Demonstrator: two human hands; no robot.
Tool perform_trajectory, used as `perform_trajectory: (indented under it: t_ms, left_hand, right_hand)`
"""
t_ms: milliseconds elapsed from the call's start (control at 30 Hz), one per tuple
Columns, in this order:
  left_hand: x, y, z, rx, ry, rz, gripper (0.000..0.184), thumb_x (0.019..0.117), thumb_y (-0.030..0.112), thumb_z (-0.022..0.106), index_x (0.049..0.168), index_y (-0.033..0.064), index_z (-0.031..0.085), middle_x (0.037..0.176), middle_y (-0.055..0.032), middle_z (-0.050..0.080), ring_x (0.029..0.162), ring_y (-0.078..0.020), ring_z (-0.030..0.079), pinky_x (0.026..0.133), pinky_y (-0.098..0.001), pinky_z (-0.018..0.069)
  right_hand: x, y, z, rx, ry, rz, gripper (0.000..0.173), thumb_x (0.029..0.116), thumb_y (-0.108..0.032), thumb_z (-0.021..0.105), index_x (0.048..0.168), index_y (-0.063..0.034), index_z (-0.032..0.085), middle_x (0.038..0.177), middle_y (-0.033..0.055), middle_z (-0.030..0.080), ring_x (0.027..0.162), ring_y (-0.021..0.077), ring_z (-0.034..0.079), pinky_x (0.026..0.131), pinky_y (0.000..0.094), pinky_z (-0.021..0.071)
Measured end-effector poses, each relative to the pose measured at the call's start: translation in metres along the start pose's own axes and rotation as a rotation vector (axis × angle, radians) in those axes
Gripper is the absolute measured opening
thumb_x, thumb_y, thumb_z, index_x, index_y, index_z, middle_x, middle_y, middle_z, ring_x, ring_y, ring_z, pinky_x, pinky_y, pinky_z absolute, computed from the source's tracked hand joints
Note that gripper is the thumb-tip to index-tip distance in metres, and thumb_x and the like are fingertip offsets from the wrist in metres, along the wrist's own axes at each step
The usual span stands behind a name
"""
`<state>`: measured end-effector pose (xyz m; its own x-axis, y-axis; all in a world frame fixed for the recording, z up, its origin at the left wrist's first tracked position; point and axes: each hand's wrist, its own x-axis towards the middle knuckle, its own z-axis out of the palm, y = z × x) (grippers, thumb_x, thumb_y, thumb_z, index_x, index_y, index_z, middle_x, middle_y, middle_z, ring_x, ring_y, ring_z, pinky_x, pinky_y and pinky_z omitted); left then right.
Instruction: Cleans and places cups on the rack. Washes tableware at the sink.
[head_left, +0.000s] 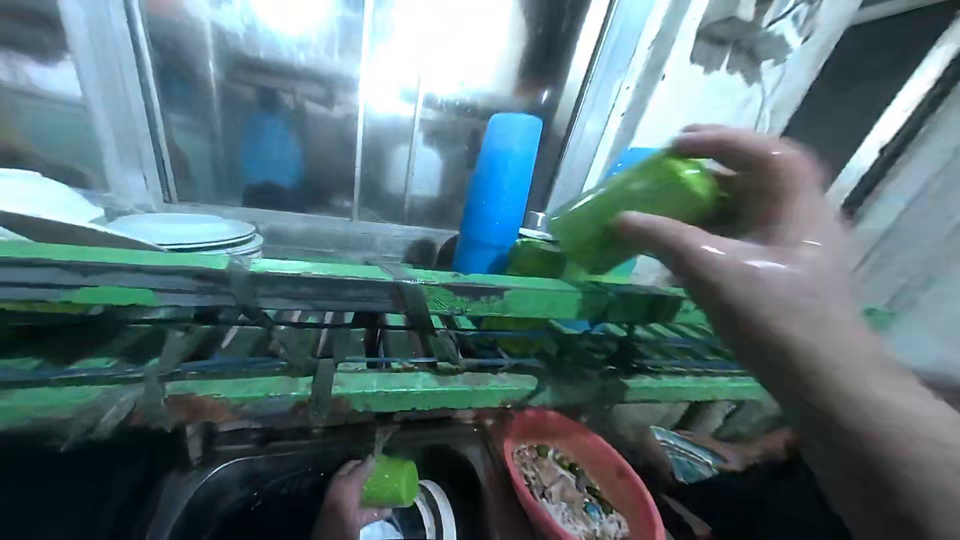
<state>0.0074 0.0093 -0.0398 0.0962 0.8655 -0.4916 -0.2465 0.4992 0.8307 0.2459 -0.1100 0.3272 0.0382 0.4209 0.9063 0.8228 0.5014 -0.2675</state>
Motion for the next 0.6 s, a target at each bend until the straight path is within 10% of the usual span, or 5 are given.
perform_trajectory:
  t_ms: [167,267,367,500,600]
  left_hand:
    - [-0.009,0.0,0.005,0.335,-0.097,0.185,0.038,0.1048,0.022,0.06,0.128,-0.0084,0.06,0.125,-0.0248,0.064,0.113,-0.0339,0.064,0.095,-0.0499,0.054]
    - [-0.026,0.014,0.007,0.991,-0.136,0.694,0.028,0.0982,0.017,0.065,0.109,-0.008,0.074,0.133,-0.0247,0.064,0.132,-0.0396,0.054,0.117,-0.0503,0.0376]
    - [-0.01,0.001,0.002,0.995,-0.015,1.175,0.023,0.0943,0.018,0.068,0.091,-0.0024,0.077,0.113,-0.0181,0.073,0.113,-0.0368,0.067,0.103,-0.051,0.0514]
    - [0.02,-0.006,-0.009,0.638,-0.069,0.595,0.027,0.0982,0.013,0.062,0.108,-0.0119,0.067,0.112,-0.0247,0.067,0.108,-0.0305,0.064,0.099,-0.0441,0.0503]
    - [0.005,0.01,0.013,0.259,-0.067,0.249,0.032,0.1035,0.021,0.061,0.122,-0.005,0.065,0.115,-0.0181,0.069,0.105,-0.0219,0.065,0.095,-0.0404,0.0526]
  right_hand:
    - [0.028,0.001,0.042,-0.288,-0.232,0.097,0.048,0.1044,-0.039,0.056,0.146,-0.016,0.058,0.157,0.0191,0.045,0.142,0.0346,0.047,0.11,0.0562,0.0421]
    - [0.013,0.011,0.033,-0.177,-0.056,-0.051,0.045,0.1085,-0.038,0.044,0.141,-0.0125,0.062,0.154,0.0129,0.05,0.144,0.0227,0.046,0.117,0.0423,0.0409]
    - [-0.042,0.009,0.022,-0.057,-0.008,-0.321,0.037,0.104,-0.017,0.052,0.137,-0.0042,0.061,0.152,0.0119,0.051,0.142,0.0214,0.047,0.117,0.0378,0.0434]
    - [-0.144,0.004,0.061,0.079,-0.424,-0.449,0.021,0.1057,-0.022,0.053,0.12,-0.0199,0.068,0.108,0.0025,0.071,0.102,0.0133,0.064,0.092,0.0303,0.0493]
    - [-0.215,0.036,0.13,0.084,-0.626,-0.168,0.032,0.1048,-0.027,0.051,0.128,-0.0166,0.071,0.119,0.0077,0.074,0.112,0.0217,0.069,0.097,0.04,0.0553]
